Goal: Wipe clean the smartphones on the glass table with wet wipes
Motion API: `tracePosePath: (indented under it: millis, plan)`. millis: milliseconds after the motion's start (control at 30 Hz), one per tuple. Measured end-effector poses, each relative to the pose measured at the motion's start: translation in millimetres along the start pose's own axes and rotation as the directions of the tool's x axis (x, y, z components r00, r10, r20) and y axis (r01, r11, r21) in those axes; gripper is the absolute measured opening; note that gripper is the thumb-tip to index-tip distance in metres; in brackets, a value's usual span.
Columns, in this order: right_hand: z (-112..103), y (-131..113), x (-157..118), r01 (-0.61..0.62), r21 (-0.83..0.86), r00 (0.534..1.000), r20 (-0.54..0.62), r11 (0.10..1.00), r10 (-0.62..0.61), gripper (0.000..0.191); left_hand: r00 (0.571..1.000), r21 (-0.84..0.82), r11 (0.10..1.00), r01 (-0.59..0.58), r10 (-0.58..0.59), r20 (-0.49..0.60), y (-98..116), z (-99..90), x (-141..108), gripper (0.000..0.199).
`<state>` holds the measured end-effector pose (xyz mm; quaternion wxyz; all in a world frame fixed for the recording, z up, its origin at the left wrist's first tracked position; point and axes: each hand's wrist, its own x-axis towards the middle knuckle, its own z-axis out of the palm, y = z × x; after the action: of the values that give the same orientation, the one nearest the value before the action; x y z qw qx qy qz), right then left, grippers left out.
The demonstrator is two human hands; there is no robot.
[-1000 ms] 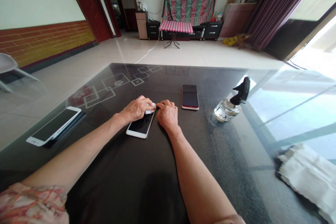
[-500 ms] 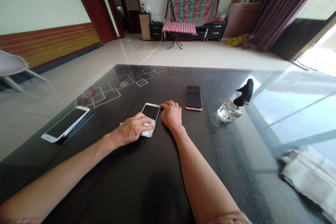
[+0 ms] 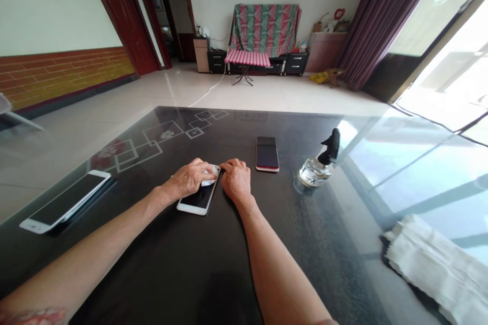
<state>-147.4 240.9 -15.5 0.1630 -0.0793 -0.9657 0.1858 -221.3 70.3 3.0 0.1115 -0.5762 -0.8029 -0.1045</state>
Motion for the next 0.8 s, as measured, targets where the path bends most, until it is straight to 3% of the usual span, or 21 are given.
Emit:
tracePosePath:
  millis: [133,533,800]
  plan:
    - [1,1,0,0.000,0.009,1.000,-0.013,1.000,0.000,0.039,0.999,-0.017,1.000,-0.022,0.022,-0.024,6,-0.8,-8,0.035]
    - [0,0,1,-0.002,0.031,1.000,-0.010,1.000,0.002,0.041,0.999,-0.021,1.000,-0.012,0.012,-0.034,41,-17.3,-73,0.036]
    - [1,0,0,0.002,0.004,1.000,-0.013,1.000,-0.002,0.040,0.997,0.015,0.997,-0.071,0.071,-0.013,38,-13.4,-48,0.034]
